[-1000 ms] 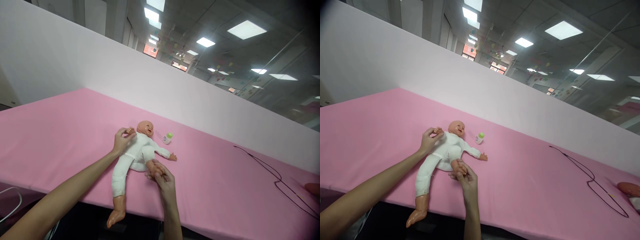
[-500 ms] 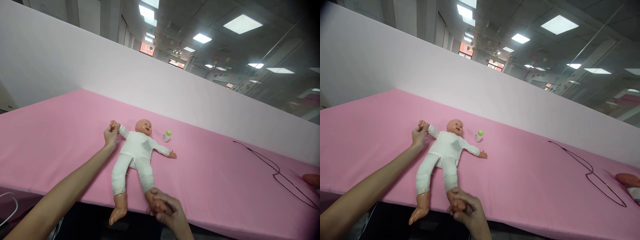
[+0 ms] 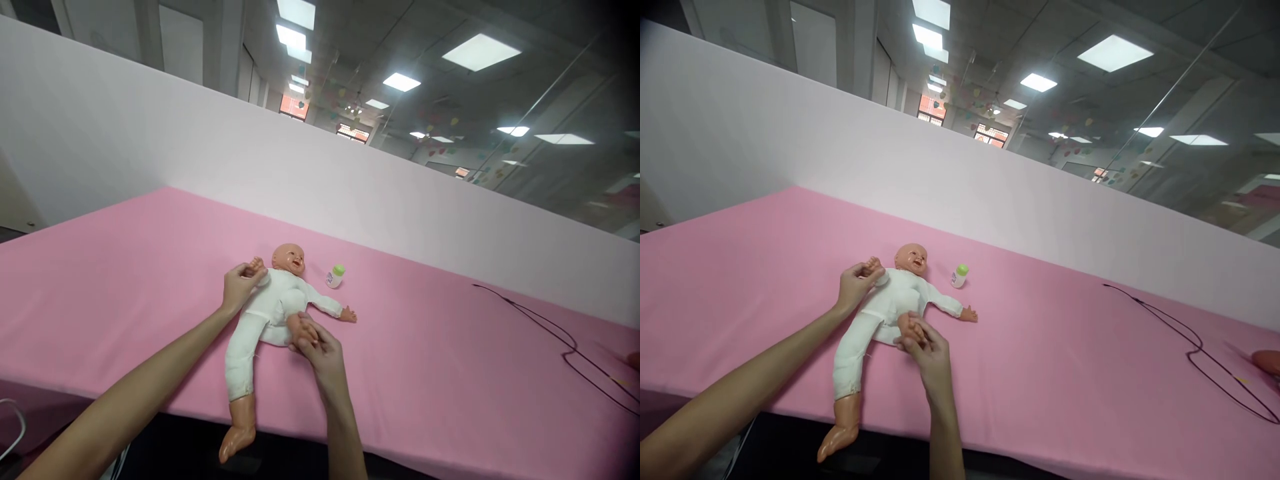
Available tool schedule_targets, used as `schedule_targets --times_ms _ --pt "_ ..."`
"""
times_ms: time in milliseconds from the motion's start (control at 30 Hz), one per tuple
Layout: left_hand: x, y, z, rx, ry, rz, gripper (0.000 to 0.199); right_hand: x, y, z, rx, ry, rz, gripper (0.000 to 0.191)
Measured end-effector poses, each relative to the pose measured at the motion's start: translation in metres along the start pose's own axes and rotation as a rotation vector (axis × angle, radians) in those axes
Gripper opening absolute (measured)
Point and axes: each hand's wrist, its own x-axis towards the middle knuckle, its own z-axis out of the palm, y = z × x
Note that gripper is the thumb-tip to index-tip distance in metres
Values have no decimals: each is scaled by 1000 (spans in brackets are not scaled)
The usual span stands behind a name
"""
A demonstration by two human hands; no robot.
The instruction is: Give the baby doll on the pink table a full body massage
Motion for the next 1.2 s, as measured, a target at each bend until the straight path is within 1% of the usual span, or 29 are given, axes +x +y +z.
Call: schedule_targets --times_ms 67,133,167,233,267,333,367,400,433,500,533,600,667,700,767,833,900,967,1033,1100,1133,1200 --pt "-7 2 2 101 -97 29 29 21 5 11 1 6 5 57" --pt "-10 3 3 168 -154 41 28 32 10 17 11 5 1 59" --pt "-11 4 3 177 -160 45 28 33 10 17 6 3 -3 59" --pt "-8 4 3 146 -137 54 28 23 6 12 -25 -9 -16 54" --pt "-6 4 2 112 -105 50 28 13 2 7 -40 -17 -22 50" --pt "2 3 0 25 -1 -5 29 -13 -4 -8 -57 -65 -13 43" --pt "7 1 -2 -29 64 -58 31 -28 -5 -18 -58 -103 8 42" --pt "12 0 -5 -89 128 -123 32 -42 -4 -27 -59 -171 44 42" --pt "17 -3 -9 -152 184 -194 32 -56 -2 -36 -54 -244 89 43" --pt "27 -8 -17 -272 264 -323 31 -78 10 -49 -70 -332 162 43" --pt "31 -10 -21 -316 297 -375 31 -85 17 -53 -82 -356 181 42" --pt "36 -13 -27 -360 356 -448 32 -92 29 -56 -90 -372 173 43" --pt "37 -12 -29 -365 377 -468 34 -89 33 -54 -66 -341 127 45" --pt "36 -10 -28 -358 360 -452 34 -84 30 -51 -59 -316 111 45" --pt "30 -3 -21 -317 288 -374 35 -70 16 -42 -80 -257 91 43" --pt "20 5 -12 -242 190 -263 34 -51 0 -29 -128 -199 72 41" --pt "8 11 -3 -142 74 -153 35 -27 -10 -13 -160 -150 41 41" --pt "-4 14 3 -32 -45 -64 33 -4 -8 4 -154 -128 26 43" --pt "-12 13 5 59 -123 -6 30 15 0 19 -106 -124 30 47" --pt "-14 11 5 101 -152 3 30 22 7 29 -56 -118 29 48" --pt "-13 10 5 97 -152 -7 31 21 7 31 -49 -116 26 47" --pt "-8 8 3 44 -121 -38 33 8 1 28 -76 -111 26 42"
